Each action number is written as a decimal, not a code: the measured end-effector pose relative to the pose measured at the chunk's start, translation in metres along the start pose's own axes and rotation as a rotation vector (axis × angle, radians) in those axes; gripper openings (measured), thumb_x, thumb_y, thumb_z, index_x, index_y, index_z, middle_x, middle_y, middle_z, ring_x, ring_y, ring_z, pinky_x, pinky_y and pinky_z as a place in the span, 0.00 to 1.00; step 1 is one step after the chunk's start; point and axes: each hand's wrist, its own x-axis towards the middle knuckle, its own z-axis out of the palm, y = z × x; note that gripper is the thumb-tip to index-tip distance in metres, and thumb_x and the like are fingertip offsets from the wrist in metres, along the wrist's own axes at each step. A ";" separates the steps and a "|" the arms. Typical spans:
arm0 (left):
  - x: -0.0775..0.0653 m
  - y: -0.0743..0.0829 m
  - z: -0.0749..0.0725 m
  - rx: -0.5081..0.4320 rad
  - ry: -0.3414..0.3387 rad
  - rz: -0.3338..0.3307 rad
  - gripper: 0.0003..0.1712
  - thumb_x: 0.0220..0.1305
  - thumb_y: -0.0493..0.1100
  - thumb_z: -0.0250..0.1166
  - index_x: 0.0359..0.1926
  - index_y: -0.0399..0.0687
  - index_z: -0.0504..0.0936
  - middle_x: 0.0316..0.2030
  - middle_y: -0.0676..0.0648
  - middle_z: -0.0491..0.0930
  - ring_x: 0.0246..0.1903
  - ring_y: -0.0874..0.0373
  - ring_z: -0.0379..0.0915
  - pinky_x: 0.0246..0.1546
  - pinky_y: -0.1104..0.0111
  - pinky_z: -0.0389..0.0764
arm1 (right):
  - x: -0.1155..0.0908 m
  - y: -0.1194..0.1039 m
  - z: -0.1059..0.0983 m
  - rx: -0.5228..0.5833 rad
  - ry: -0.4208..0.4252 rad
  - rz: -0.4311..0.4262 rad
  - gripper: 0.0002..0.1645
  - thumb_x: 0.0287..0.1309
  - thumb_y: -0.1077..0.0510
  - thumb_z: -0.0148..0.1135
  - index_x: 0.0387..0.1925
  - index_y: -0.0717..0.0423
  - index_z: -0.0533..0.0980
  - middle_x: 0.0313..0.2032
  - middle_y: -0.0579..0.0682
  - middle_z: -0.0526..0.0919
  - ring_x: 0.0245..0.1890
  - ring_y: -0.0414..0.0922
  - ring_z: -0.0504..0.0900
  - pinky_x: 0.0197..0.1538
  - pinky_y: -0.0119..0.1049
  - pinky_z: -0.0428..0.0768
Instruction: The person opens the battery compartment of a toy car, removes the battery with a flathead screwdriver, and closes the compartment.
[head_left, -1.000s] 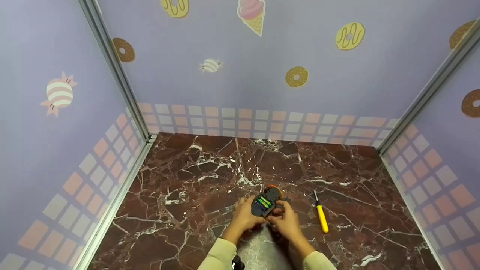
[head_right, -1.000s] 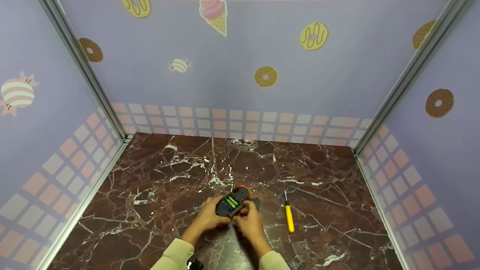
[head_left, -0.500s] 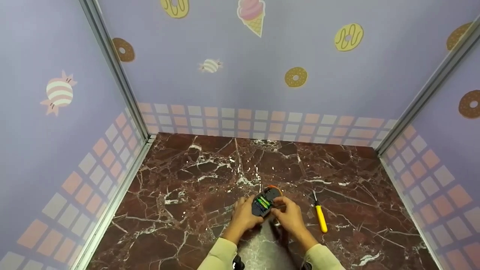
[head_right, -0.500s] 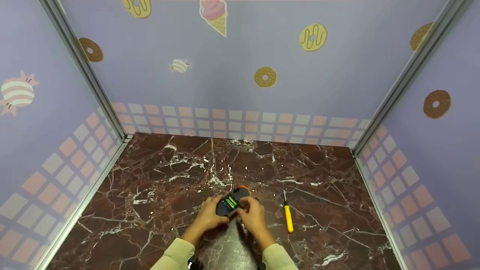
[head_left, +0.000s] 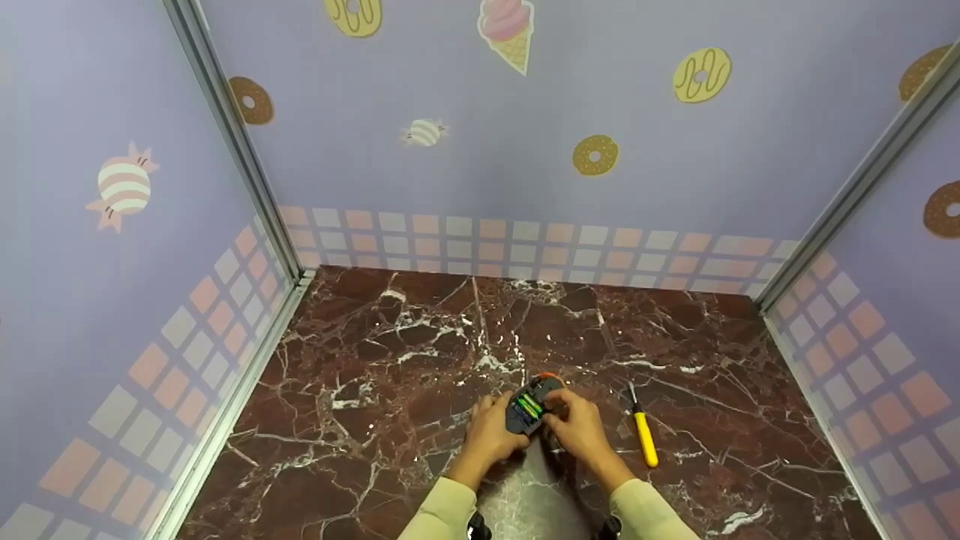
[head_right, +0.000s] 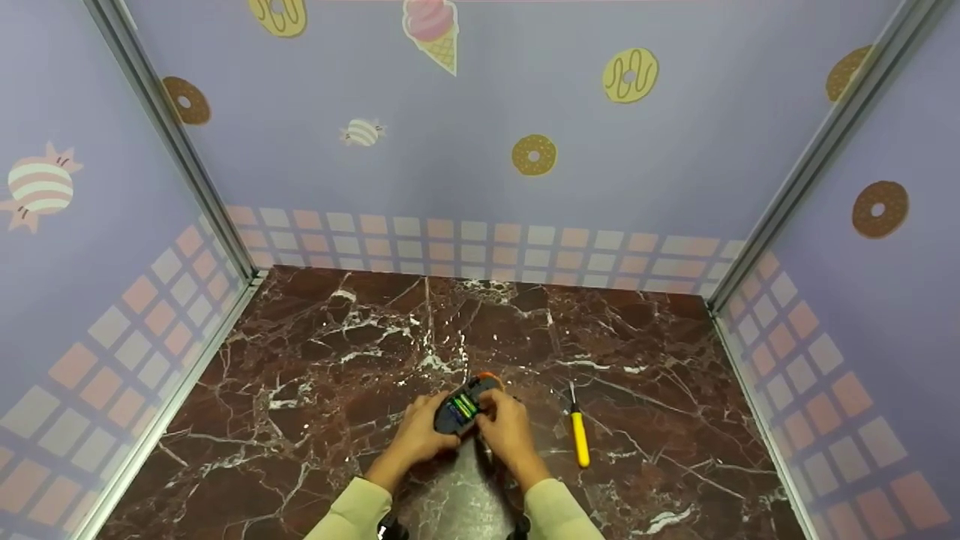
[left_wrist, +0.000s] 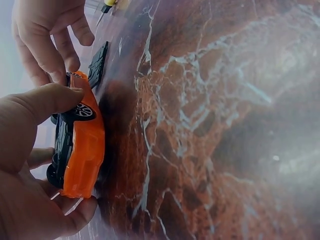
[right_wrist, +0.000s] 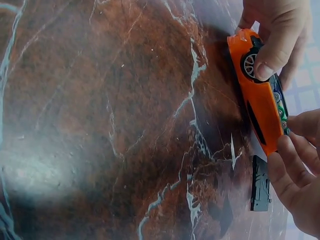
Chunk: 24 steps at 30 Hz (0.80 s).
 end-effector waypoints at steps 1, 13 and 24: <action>0.000 0.000 0.000 0.000 0.003 0.000 0.53 0.36 0.47 0.78 0.68 0.47 0.68 0.53 0.44 0.71 0.53 0.46 0.65 0.50 0.47 0.70 | 0.001 0.000 0.001 -0.003 0.001 -0.006 0.17 0.45 0.68 0.71 0.40 0.56 0.81 0.32 0.51 0.85 0.28 0.40 0.81 0.33 0.32 0.78; -0.001 0.000 -0.001 0.023 -0.011 -0.016 0.52 0.36 0.47 0.78 0.68 0.48 0.68 0.53 0.44 0.72 0.54 0.45 0.65 0.50 0.47 0.69 | 0.008 -0.003 0.005 -0.096 -0.030 -0.037 0.17 0.44 0.69 0.70 0.39 0.54 0.82 0.33 0.48 0.85 0.29 0.40 0.81 0.35 0.36 0.79; 0.000 0.000 -0.001 0.016 0.003 0.005 0.52 0.36 0.46 0.77 0.68 0.48 0.69 0.52 0.45 0.72 0.51 0.47 0.65 0.48 0.48 0.71 | 0.013 -0.002 0.007 -0.097 -0.012 -0.035 0.14 0.47 0.67 0.70 0.38 0.54 0.82 0.32 0.48 0.84 0.30 0.40 0.81 0.35 0.36 0.79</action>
